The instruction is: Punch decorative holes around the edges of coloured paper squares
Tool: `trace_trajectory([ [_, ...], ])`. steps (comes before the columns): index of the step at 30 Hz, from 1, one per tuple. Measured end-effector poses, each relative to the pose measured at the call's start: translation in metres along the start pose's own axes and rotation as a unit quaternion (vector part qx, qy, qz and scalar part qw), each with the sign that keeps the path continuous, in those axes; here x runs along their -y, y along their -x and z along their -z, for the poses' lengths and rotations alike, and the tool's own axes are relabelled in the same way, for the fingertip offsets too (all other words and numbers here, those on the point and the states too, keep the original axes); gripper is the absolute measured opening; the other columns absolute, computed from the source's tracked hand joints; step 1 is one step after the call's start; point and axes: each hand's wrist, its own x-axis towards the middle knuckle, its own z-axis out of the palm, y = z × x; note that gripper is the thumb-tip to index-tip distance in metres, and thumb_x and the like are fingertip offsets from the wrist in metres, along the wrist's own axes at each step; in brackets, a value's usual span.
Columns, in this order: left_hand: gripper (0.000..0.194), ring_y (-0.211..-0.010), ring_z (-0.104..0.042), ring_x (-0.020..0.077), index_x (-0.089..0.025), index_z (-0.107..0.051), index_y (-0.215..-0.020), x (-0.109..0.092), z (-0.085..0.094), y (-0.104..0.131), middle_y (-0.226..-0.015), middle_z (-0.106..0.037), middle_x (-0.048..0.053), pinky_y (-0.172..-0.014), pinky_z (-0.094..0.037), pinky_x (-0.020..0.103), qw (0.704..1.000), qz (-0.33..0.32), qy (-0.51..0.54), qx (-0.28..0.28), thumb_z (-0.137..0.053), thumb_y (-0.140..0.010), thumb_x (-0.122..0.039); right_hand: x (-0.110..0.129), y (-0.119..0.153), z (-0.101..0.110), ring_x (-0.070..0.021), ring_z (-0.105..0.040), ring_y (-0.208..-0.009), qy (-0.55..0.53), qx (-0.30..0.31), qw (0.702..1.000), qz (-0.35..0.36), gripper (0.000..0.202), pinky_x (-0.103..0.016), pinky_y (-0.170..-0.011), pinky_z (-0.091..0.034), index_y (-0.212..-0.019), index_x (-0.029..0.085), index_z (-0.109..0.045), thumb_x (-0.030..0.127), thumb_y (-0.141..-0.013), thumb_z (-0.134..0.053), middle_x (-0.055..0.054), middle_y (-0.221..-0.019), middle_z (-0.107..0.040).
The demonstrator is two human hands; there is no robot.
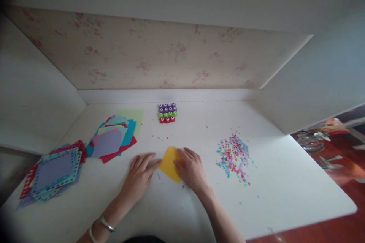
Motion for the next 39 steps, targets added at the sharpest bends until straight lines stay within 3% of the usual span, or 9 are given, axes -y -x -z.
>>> trace_trajectory([
  [4,0.048,-0.128,-0.051,0.0266,-0.033,-0.060,-0.131,0.000,-0.002,0.004,-0.136,-0.060,0.005,-0.113,-0.032,0.055,1.000,0.006,0.018,-0.010,-0.051,-0.091,-0.008,-0.005,0.002,0.000,-0.0269,-0.069,-0.095,-0.078,-0.031,0.995,-0.053,0.035,-0.046,-0.089,-0.055,-0.119,0.027,-0.066,0.028,-0.084,-0.061,-0.007,-0.103,-0.073],
  [7,0.042,-0.128,-0.051,0.0261,-0.030,-0.061,-0.129,-0.001,-0.002,0.005,-0.136,-0.061,0.005,-0.113,-0.032,0.054,0.999,0.015,0.028,-0.018,-0.050,-0.093,-0.011,-0.008,0.002,0.002,-0.0250,-0.071,-0.085,-0.181,-0.058,0.975,-0.111,0.040,-0.040,-0.075,-0.059,-0.122,0.025,-0.063,0.037,-0.083,-0.064,-0.008,-0.104,-0.072],
  [11,0.035,-0.119,-0.058,0.0245,-0.028,-0.065,-0.120,0.000,0.002,-0.003,-0.125,-0.067,0.004,-0.108,-0.039,0.050,0.998,0.030,0.051,-0.038,-0.052,-0.093,-0.012,-0.010,-0.002,0.007,-0.0242,-0.073,-0.072,-0.290,-0.090,0.927,-0.221,0.075,-0.034,-0.052,-0.059,-0.149,0.027,-0.035,0.053,-0.084,-0.063,-0.009,-0.111,-0.071],
  [14,0.025,-0.103,-0.065,0.0207,-0.023,-0.069,-0.109,0.003,0.010,-0.021,-0.110,-0.072,0.005,-0.096,-0.051,0.039,0.994,0.041,0.074,-0.063,-0.050,-0.095,-0.015,-0.010,-0.005,0.009,-0.0230,-0.072,-0.064,-0.297,-0.106,0.914,-0.254,0.089,-0.033,-0.047,-0.058,-0.156,0.032,-0.020,0.058,-0.082,-0.063,-0.007,-0.108,-0.073],
  [17,0.023,-0.099,-0.065,0.0187,-0.020,-0.068,-0.107,0.006,0.018,-0.050,-0.107,-0.071,0.005,-0.092,-0.052,0.034,0.994,0.037,0.069,-0.078,-0.048,-0.096,-0.016,-0.011,-0.006,0.006,-0.0230,-0.072,-0.068,-0.284,-0.118,0.917,-0.254,0.076,-0.035,-0.053,-0.061,-0.150,0.029,-0.039,0.061,-0.084,-0.060,-0.009,-0.110,-0.073],
  [21,0.020,-0.102,-0.061,0.0198,-0.020,-0.068,-0.105,0.006,0.021,-0.098,-0.108,-0.070,0.004,-0.095,-0.048,0.034,0.996,0.013,0.042,-0.075,-0.051,-0.095,-0.016,-0.015,-0.004,-0.001,-0.0262,-0.072,-0.080,-0.277,-0.150,0.920,-0.232,0.063,-0.036,-0.062,-0.062,-0.121,0.016,-0.069,0.065,-0.081,-0.060,-0.014,-0.111,-0.073],
  [25,0.022,-0.111,-0.055,0.0240,-0.022,-0.065,-0.113,0.003,0.012,-0.146,-0.118,-0.065,0.006,-0.095,-0.045,0.038,0.998,-0.004,0.000,-0.068,-0.055,-0.094,-0.020,-0.016,-0.003,-0.002,-0.0253,-0.072,-0.079,-0.295,-0.171,0.909,-0.241,0.061,-0.037,-0.065,-0.063,-0.116,0.016,-0.070,0.064,-0.080,-0.063,-0.015,-0.108,-0.073],
  [29,0.023,-0.112,-0.053,0.0287,-0.019,-0.063,-0.115,0.000,-0.001,-0.176,-0.120,-0.062,0.011,-0.091,-0.042,0.043,0.997,0.005,-0.038,-0.067,-0.055,-0.094,-0.022,-0.015,-0.003,0.000,-0.0228,-0.071,-0.071,-0.316,-0.177,0.896,-0.257,0.064,-0.037,-0.063,-0.062,-0.121,0.017,-0.067,0.064,-0.079,-0.066,-0.014,-0.103,-0.073],
  [39,0.025,-0.108,-0.053,0.0284,-0.017,-0.065,-0.101,0.001,-0.007,-0.192,-0.107,-0.067,0.012,-0.092,-0.035,0.046,0.997,-0.026,-0.063,-0.033,-0.045,-0.093,-0.006,-0.022,-0.007,-0.005,-0.0239,-0.071,-0.074,-0.363,-0.187,0.875,-0.261,0.066,-0.039,-0.063,-0.062,-0.121,0.018,-0.068,0.066,-0.077,-0.068,-0.014,-0.106,-0.073],
])
